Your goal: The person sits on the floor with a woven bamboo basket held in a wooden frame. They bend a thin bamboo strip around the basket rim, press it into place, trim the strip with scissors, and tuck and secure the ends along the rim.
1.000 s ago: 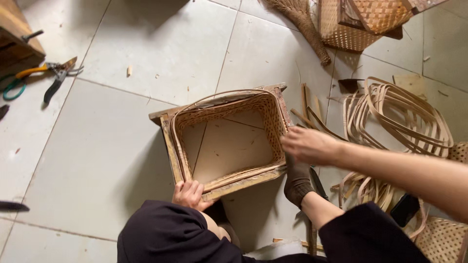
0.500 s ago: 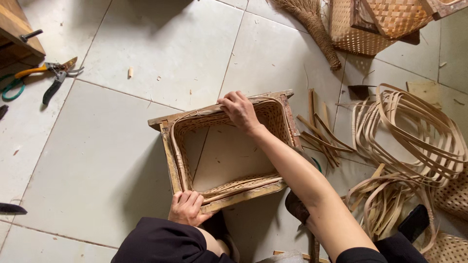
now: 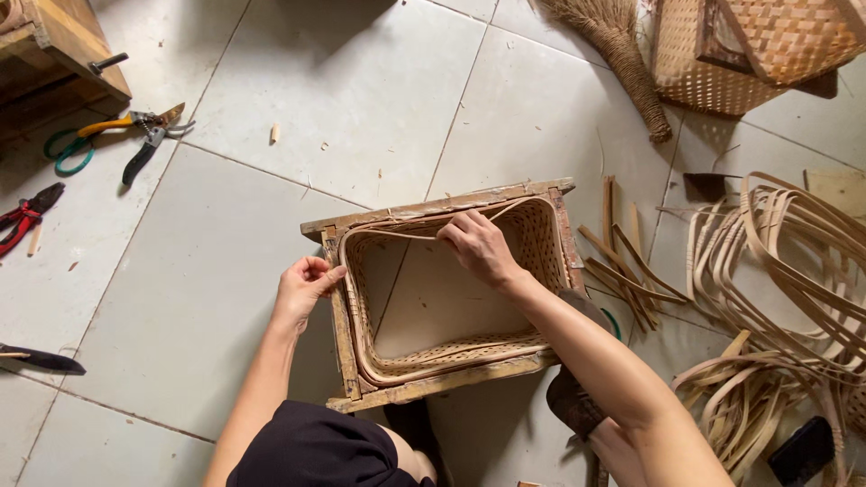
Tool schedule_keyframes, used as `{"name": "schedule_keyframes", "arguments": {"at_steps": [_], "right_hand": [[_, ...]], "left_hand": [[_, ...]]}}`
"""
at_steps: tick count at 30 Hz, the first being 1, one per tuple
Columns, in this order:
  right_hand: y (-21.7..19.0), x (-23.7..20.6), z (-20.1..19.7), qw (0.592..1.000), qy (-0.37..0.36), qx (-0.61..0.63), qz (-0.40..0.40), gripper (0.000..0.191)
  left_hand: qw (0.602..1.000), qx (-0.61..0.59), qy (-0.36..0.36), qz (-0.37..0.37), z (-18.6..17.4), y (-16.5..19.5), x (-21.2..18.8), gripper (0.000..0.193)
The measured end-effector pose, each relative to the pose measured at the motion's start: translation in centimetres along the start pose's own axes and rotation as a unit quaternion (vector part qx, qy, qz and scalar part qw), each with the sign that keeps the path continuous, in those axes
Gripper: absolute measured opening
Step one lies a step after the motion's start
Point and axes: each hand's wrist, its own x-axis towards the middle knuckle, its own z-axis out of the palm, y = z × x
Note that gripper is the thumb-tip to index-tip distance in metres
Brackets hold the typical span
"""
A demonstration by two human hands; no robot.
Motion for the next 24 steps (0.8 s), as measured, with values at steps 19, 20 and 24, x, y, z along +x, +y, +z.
{"name": "schedule_keyframes", "arguments": {"at_steps": [19, 20, 24], "right_hand": [[-0.4, -2.0, -0.3, 0.997, -0.069, -0.005, -0.017, 0.005], [-0.4, -1.9, -0.4, 0.998, -0.066, 0.0, -0.017, 0.005], [-0.7, -1.5, -1.1, 0.998, -0.051, 0.022, -0.021, 0.005]], "left_hand": [[0.98, 0.176, -0.03, -0.084, -0.7, 2.1, 2.0, 0.041], [0.979, 0.184, -0.023, -0.085, -0.7, 2.0, 1.9, 0.042], [0.984, 0.161, -0.041, -0.069, -1.0, 1.5, 1.9, 0.043]]}}
